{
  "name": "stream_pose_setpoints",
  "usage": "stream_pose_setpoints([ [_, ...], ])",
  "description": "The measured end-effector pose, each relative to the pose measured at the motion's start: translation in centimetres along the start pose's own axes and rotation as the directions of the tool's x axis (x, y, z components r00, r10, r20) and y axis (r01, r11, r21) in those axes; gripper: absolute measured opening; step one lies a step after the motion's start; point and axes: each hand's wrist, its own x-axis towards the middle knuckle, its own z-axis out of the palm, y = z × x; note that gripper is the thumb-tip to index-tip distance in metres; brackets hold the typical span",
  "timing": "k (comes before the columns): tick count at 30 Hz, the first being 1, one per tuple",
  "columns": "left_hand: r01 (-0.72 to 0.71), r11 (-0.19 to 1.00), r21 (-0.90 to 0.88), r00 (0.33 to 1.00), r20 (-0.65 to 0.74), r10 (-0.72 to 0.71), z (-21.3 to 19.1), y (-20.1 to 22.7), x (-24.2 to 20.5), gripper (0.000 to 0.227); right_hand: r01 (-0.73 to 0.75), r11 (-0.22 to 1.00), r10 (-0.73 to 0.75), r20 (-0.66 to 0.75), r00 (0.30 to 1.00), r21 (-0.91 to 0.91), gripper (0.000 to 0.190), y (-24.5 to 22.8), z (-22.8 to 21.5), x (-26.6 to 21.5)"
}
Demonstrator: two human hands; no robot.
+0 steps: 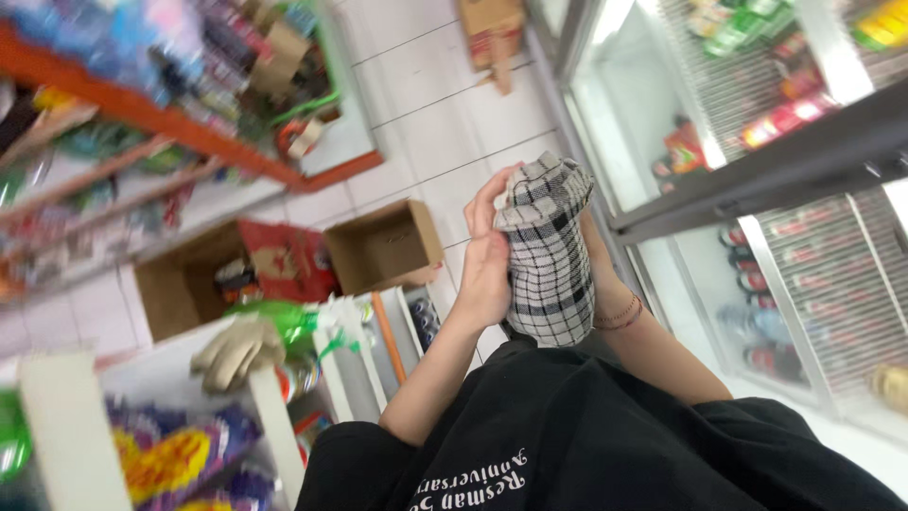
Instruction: The person cleans the glass door of a commercial refrigerator using a checkered cloth. They wipe the upper and middle sections, then sit on the floor to clean the lower parts. The person retrieves a green spray bottle, applies liquid to the cloth, and continues wiping the door surface.
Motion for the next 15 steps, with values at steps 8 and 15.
stream_pose_setpoints([
  [8,0.132,0.989,-0.062,0.975,0.188,-0.118,7.4,0.4,3.6,0.053,0.516,0.836,-0.548,-0.262,0.794,-0.187,0.047,-2.7,-5.0,-6.2],
  [15,0.001,0.988,-0.154,0.958,0.284,0.043,13.2,3.1,1.9,0.06,0.877,0.386,-0.902,-0.315,0.295,-0.286,0.029,-4.9,-9.3,-12.6],
])
